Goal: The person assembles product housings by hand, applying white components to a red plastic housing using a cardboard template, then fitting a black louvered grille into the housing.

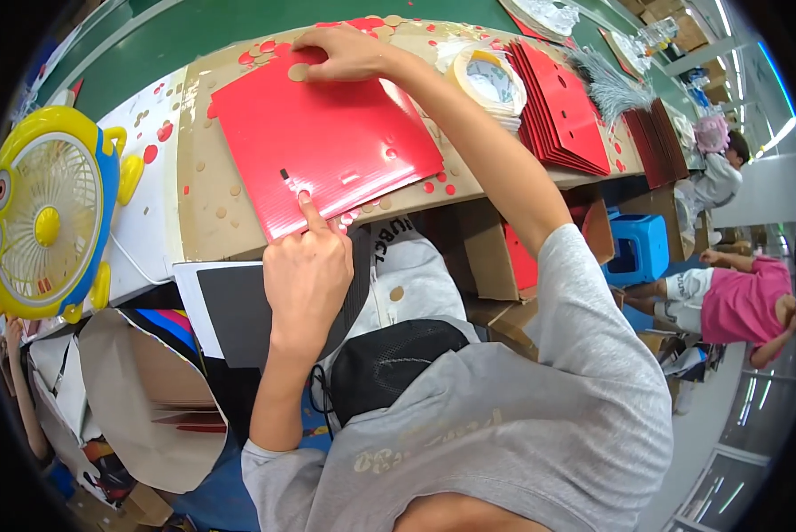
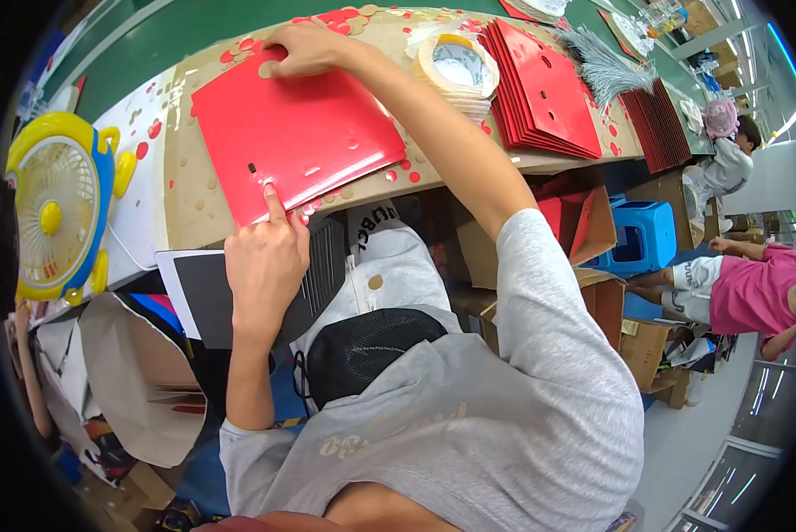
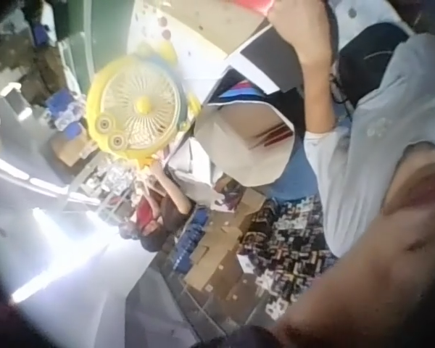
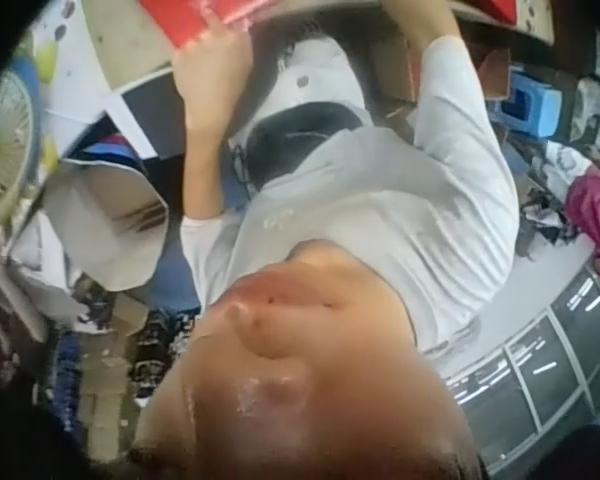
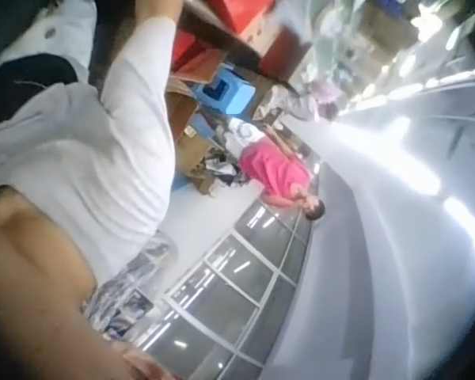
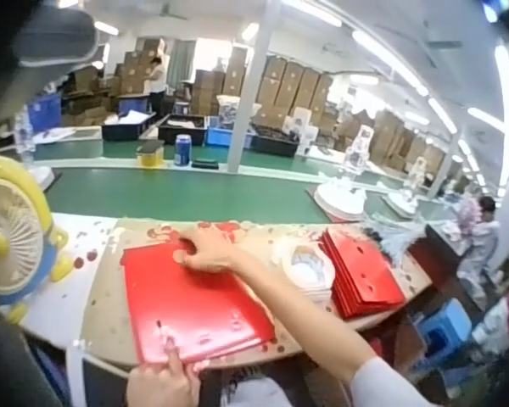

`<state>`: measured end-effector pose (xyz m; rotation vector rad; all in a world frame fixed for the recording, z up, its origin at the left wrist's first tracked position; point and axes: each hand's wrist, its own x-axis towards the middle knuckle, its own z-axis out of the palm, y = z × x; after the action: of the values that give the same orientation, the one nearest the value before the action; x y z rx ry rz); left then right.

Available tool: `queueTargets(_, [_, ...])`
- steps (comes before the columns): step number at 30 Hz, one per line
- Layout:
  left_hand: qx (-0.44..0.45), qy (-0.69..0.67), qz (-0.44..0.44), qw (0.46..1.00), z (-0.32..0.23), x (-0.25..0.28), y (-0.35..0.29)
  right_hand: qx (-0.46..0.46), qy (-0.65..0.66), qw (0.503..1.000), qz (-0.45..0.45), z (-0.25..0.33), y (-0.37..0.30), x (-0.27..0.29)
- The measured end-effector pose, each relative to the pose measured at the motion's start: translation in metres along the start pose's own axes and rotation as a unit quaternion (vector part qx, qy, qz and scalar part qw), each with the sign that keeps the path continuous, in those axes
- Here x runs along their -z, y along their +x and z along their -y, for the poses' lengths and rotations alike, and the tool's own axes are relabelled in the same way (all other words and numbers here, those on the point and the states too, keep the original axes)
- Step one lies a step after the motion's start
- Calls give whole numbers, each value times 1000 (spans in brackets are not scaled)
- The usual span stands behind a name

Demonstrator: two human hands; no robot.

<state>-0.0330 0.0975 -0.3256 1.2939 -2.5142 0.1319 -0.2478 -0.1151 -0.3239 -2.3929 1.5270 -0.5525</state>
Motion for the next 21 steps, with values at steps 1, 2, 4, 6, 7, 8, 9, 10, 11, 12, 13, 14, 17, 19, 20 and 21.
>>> queueTargets(1, [11,5,5,1000,1,-1,-2,21,-29,999,8,10,-1,8])
queueTargets(2, [17,7,8,1000,1,-1,-3,18,-31,999,6,17,-1,16])
queueTargets(4, [19,4,15,1000,0,1,-2,-14,-42,999,25,29,1,27])
queueTargets(6, [21,3,20,1000,-1,3,0,-11,-65,998,7,36,-2,31])
queueTargets(7, [25,2,22,999,-1,4,0,-3,-84,996,-6,39,-2,31])
queueTargets(8, [30,1,24,999,-1,5,0,-1,-80,996,-33,41,-3,32])
queueTargets(9, [28,5,20,999,0,5,-1,1,-80,996,-38,41,-2,35])
queueTargets(10, [25,-2,19,1000,-1,4,-2,-13,-26,999,-46,37,-1,40])
queueTargets(11, [23,-9,17,1000,-2,4,-2,-25,28,998,-53,33,0,43])
queueTargets(12, [23,-2,17,1000,-2,4,-2,-22,26,998,-57,32,3,42])
queueTargets(13, [23,1,14,1000,-2,5,-2,-26,19,996,-84,36,6,41])
queueTargets(14, [24,-1,20,1000,-1,5,-3,-30,13,993,-112,39,8,41])
queueTargets(17, [21,5,19,1000,3,5,-5,-31,-11,987,-154,55,5,43])
queueTargets(19, [9,9,14,1000,4,6,-6,-20,-41,984,-171,64,4,47])
queueTargets(20, [13,8,20,1000,4,6,-6,-14,-73,981,-182,67,2,49])
queueTargets(21, [15,8,25,1000,4,8,-6,-19,-74,979,-190,71,1,49])
